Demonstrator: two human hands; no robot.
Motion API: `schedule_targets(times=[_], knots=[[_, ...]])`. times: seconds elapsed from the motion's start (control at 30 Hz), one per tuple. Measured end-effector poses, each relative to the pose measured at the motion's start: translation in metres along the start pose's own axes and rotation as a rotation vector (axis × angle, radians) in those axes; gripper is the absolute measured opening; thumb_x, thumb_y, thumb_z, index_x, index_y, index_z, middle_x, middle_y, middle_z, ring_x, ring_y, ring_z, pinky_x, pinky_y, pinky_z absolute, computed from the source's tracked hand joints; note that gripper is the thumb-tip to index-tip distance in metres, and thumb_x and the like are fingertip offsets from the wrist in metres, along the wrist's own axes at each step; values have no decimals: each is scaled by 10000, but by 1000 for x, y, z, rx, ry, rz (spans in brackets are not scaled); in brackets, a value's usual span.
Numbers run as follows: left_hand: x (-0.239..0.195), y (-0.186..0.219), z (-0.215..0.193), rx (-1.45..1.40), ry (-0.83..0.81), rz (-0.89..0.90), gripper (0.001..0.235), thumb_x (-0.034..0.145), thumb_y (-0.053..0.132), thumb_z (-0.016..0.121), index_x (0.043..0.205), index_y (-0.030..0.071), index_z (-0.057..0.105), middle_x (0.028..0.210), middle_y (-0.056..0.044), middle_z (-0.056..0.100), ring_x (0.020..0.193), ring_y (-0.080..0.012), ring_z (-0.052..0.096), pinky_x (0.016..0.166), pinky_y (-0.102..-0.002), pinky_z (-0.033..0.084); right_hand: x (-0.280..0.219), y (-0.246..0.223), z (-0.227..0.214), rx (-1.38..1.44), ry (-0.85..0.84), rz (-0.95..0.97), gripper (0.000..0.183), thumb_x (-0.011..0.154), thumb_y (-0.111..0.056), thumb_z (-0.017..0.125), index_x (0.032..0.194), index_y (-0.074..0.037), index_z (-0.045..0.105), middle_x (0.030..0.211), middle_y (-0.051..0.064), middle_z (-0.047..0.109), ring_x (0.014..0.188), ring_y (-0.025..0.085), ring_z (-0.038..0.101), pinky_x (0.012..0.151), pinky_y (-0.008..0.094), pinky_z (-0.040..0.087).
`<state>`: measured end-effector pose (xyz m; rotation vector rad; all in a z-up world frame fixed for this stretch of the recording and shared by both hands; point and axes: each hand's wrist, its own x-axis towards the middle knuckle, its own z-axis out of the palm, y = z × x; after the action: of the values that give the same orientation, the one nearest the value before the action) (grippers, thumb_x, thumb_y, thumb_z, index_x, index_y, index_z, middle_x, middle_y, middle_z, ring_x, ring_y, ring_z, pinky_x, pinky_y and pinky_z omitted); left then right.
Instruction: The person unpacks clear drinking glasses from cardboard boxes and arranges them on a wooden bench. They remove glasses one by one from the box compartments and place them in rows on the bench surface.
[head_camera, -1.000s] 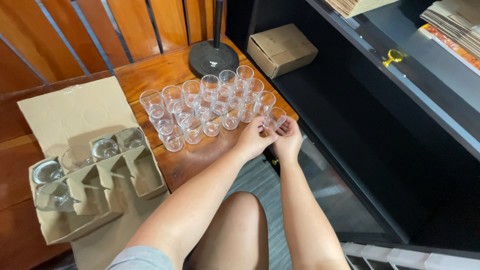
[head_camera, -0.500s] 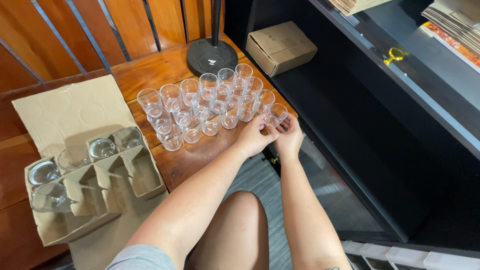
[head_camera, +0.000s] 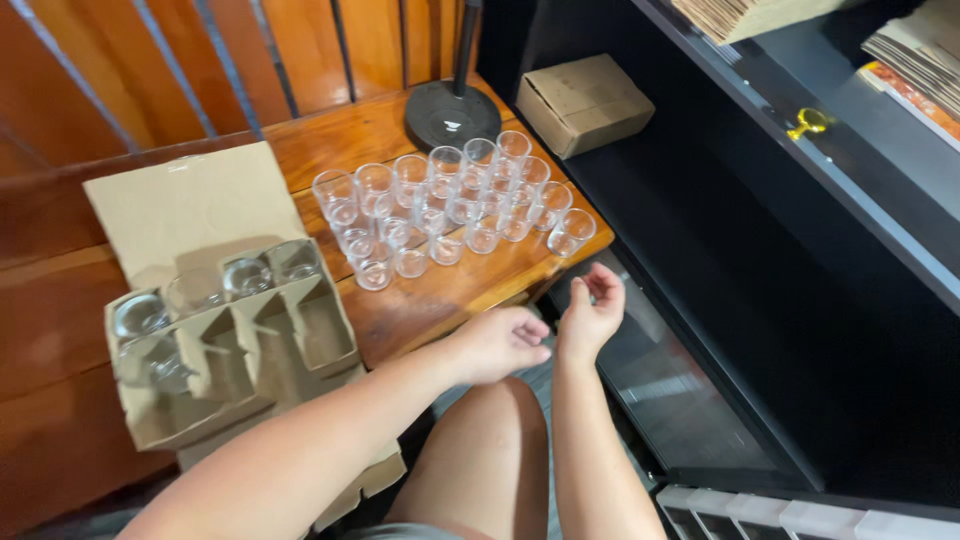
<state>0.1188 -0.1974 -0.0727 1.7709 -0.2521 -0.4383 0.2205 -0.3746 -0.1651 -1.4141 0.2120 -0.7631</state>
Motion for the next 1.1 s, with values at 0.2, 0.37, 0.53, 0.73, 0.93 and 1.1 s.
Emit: schedule_targets(times=[0.2,0.37,0.53,0.73,0.93,1.1], knots=[[-86,-2,-38,-167,158,103,447,887,160,766,1283,-14,651,1221,-245,719,1149,-302,712,991,-406,571,-82,-64,49,100,-310,18,239,886,77,730,1082,-59,717,924,-12,638,863,35,604,778,188,538],[-158,11,-102,-73,513,62,353,882,271,801,1199,127,743,1109,-102,772,1056,-218,747,914,-349,605,-135,-103,86,179,-499,58,189,886,74,754,1039,-34,728,915,17,681,833,59,638,754,201,568],[-207,-3,-161,98,866,-55,236,890,387,802,1117,322,786,1018,90,780,969,-90,746,888,-254,588,-181,-137,116,200,-694,81,175,877,90,756,1018,-11,731,866,62,709,760,85,676,713,233,598],[-281,-21,-211,345,1148,21,224,914,204,799,1132,163,770,1019,-51,731,989,-218,719,889,-351,601,-235,-170,145,38,-967,-74,178,860,15,794,1021,-60,781,942,65,679,852,143,713,775,257,630],[-338,-26,-211,430,1021,-272,441,845,243,831,1265,177,712,1249,-59,654,1139,-200,688,989,-352,555,-290,-204,164,-33,-1163,-155,275,774,-26,877,1031,-89,802,938,60,731,838,169,757,733,240,663],[-349,-30,-206,382,889,-282,622,786,123,842,1363,37,628,1350,-217,557,1179,-318,677,990,-361,588,-317,-212,183,-233,-1336,-263,534,743,-83,880,1243,-28,697,1199,156,672,1028,320,735,884,338,659]])
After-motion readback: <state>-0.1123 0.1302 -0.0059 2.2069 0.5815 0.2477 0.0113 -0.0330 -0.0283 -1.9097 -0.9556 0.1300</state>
